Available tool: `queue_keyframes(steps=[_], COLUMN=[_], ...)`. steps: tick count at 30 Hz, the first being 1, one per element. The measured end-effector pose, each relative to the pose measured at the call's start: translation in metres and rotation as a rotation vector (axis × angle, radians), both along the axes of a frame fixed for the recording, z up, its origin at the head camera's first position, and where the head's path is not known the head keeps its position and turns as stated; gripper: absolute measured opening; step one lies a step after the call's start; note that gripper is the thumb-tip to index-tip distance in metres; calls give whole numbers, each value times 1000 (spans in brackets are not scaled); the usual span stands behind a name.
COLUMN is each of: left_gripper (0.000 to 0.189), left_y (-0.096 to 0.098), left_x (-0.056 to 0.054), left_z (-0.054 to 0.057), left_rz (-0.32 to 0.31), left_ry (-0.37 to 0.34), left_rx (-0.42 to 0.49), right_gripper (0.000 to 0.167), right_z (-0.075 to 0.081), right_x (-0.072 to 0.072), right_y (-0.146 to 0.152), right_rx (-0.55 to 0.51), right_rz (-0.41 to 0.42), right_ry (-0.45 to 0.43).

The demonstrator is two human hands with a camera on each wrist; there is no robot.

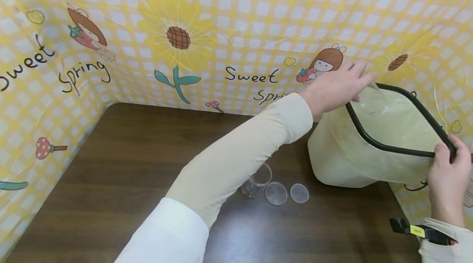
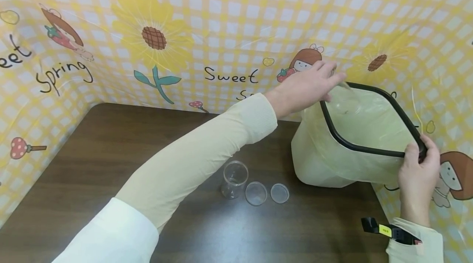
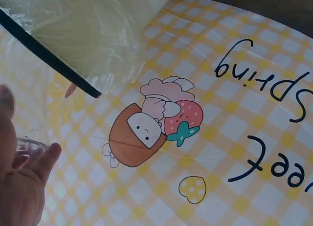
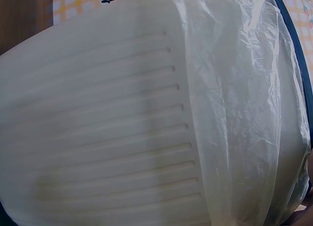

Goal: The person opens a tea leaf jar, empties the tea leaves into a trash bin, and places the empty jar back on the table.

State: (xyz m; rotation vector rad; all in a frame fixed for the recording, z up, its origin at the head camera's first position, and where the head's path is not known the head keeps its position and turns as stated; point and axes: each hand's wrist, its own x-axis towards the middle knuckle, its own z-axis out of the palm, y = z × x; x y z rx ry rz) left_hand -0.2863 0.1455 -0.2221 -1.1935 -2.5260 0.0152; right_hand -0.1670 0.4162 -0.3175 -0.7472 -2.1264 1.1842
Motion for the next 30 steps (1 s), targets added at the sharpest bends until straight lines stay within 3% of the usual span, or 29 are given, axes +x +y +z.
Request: queue_keyframes(steps=[4, 8, 11, 13, 20, 27, 30], left_gripper=[45, 47, 55, 56, 48, 59, 63], left_y=[-2, -3, -3, -3, -1, -2, -2], left_x=[-1, -3, -3, -2, 0, -2, -3], left_z=[0, 1, 3, 3, 3, 1, 1], left_rz=[-13, -4, 4, -2, -5, 10, 26], left_ry=[57, 43, -26, -35, -11, -29, -78], left_rx=[-62, -50, -18, -27, -89, -35, 9], right_gripper=[47, 47, 46, 46, 47, 48, 47], right_z=[1, 2, 2, 2, -1, -1, -2], right_x=[0, 0, -1, -1, -1, -2, -1], right_y=[-2, -2, -1, -1, -3, -2, -2], right_rx=[7, -7, -12, -11, 7, -19, -12], right_rz=[-4, -1, 2, -1, -4, 1, -5], right_ry=[-13, -4, 1, 2, -3, 13, 9])
